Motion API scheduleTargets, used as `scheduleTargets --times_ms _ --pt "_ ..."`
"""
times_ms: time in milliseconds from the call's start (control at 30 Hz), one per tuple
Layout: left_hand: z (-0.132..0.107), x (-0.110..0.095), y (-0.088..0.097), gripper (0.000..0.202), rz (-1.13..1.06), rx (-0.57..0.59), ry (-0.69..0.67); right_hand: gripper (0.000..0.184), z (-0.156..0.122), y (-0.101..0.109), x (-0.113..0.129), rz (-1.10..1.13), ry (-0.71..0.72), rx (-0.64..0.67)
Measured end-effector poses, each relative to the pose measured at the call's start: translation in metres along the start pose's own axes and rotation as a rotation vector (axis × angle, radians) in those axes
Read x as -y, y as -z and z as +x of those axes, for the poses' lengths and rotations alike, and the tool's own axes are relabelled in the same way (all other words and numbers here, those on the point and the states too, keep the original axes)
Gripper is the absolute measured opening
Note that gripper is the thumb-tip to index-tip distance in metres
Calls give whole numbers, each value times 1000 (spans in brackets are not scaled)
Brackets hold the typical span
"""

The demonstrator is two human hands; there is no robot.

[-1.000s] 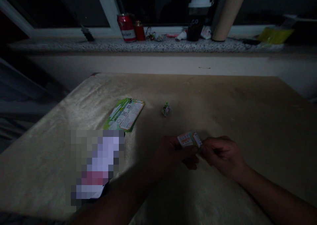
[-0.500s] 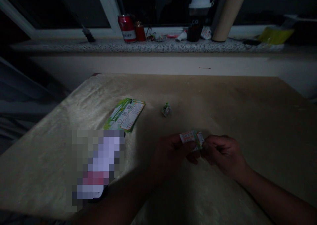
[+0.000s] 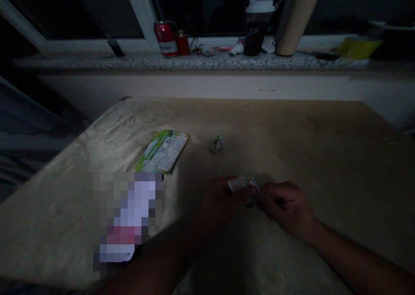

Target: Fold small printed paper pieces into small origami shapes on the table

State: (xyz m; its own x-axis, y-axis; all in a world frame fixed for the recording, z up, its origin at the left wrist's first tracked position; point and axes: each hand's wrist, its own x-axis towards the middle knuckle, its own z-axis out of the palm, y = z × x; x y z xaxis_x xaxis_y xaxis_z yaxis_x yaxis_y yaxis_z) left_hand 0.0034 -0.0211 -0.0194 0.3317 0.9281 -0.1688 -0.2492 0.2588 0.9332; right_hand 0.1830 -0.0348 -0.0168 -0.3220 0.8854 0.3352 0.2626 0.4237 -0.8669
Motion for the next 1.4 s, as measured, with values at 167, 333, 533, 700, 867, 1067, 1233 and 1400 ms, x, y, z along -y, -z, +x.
scheduleTargets --times_ms 167,333,533,700,867,1067,1233,1400 --pt "-6 -2 0 29 174 -59 -61 33 1 0 2 -78 82 -16" --pt "-11 -7 -1 43 305 -6 -122 36 2 1 3 14 37 1" --pt "-14 -11 -6 47 446 -39 -176 38 -2 -1 4 -37 11 26" --pt "-11 -6 -2 45 457 -91 -178 34 -3 -2 1 -93 49 7" --pt "-9 -8 0 32 541 -169 -251 37 1 -5 2 -122 130 10" --pt "-10 -7 -3 27 516 -162 -266 31 7 -7 11 -209 295 -7" --pt "-6 -7 0 22 401 -191 -196 31 6 -4 9 -225 290 5" --pt "-9 -9 1 21 449 -173 -206 31 5 -3 7 -268 320 17"
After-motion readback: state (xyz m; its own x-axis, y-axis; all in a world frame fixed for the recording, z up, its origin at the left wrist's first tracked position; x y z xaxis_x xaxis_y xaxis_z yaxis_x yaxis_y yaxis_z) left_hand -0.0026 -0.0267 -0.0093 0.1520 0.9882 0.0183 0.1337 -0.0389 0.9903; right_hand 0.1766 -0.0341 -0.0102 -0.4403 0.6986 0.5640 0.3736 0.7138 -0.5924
